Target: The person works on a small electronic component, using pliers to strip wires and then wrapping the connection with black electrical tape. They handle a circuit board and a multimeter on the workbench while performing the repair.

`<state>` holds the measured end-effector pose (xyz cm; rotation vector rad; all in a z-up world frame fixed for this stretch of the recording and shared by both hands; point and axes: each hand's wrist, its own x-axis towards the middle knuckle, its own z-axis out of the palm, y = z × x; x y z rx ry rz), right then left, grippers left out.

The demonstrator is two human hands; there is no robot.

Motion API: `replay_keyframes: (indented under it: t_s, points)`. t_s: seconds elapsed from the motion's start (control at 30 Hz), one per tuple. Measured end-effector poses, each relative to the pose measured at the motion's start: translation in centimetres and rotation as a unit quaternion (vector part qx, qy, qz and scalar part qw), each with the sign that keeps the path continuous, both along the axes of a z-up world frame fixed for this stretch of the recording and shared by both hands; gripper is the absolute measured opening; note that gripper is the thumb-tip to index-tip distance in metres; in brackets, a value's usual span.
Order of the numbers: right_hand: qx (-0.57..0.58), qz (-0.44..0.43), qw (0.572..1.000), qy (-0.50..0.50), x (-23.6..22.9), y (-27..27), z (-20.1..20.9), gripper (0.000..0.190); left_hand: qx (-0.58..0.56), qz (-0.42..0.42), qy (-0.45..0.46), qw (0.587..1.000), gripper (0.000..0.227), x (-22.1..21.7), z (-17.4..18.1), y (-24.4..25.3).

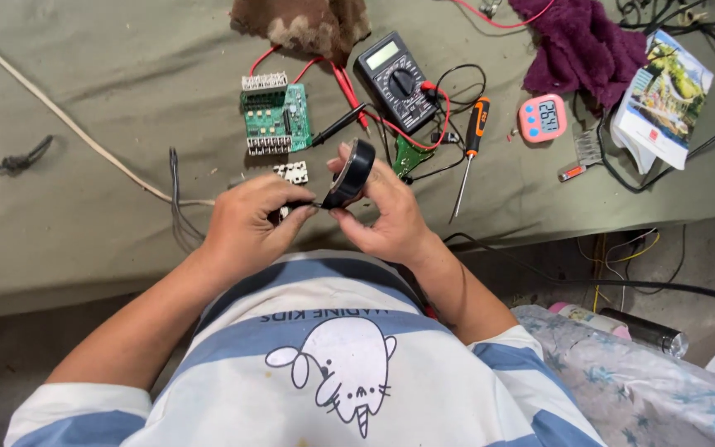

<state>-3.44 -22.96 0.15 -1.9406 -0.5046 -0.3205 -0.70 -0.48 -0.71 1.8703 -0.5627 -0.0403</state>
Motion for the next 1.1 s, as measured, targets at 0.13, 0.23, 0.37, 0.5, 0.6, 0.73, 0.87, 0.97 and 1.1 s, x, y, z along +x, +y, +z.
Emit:
replay_keyframes:
  t_s: [0.13, 0.23, 0.37, 0.5, 0.6, 0.73, 0.87, 0.97, 1.1]
  points:
    - [0.052, 0.02, 0.998, 0.014, -0.1, 0.2, 0.0, 0.07, 0.016, 0.001, -0.105, 0.994, 0.012, -0.1, -0.3, 0.1]
    - [0.078, 0.031, 0.996, 0.029, -0.3, 0.3, -0.1, 0.071, 0.033, -0.005, -0.147, 0.989, 0.008, 0.0, -0.4, 0.2]
    - [0.093, 0.041, 0.994, 0.038, -0.4, 0.4, -0.5, 0.073, 0.067, -0.014, -0.198, 0.978, 0.003, 0.1, 0.3, 0.3]
    - [0.084, 0.044, 0.995, 0.016, -0.4, 0.4, -0.4, 0.072, 0.096, -0.012, -0.231, 0.968, 0.004, 0.2, 0.1, 0.4]
    - [0.073, 0.048, 0.996, 0.009, -0.4, 0.5, -0.4, 0.073, 0.12, -0.028, -0.207, 0.971, 0.006, 0.3, 0.4, 0.4]
    - [0.051, 0.045, 0.998, -0.002, -0.5, 0.6, -0.5, 0.074, 0.127, -0.054, -0.17, 0.976, 0.004, 0.7, 1.3, 0.3]
    - [0.038, 0.041, 0.998, -0.012, -0.6, 0.6, -0.1, 0.069, 0.106, -0.075, -0.088, 0.988, 0.001, 0.9, 1.8, 0.2]
    - [0.01, 0.036, 0.999, -0.027, -0.6, 0.7, 0.1, 0.069, 0.104, -0.087, 0.001, 0.991, 0.002, 1.2, 2.6, 0.2]
    - [0.013, 0.036, 0.999, -0.027, -0.7, 0.8, -0.1, 0.068, 0.097, -0.101, 0.06, 0.988, 0.006, 1.7, 2.6, -0.2]
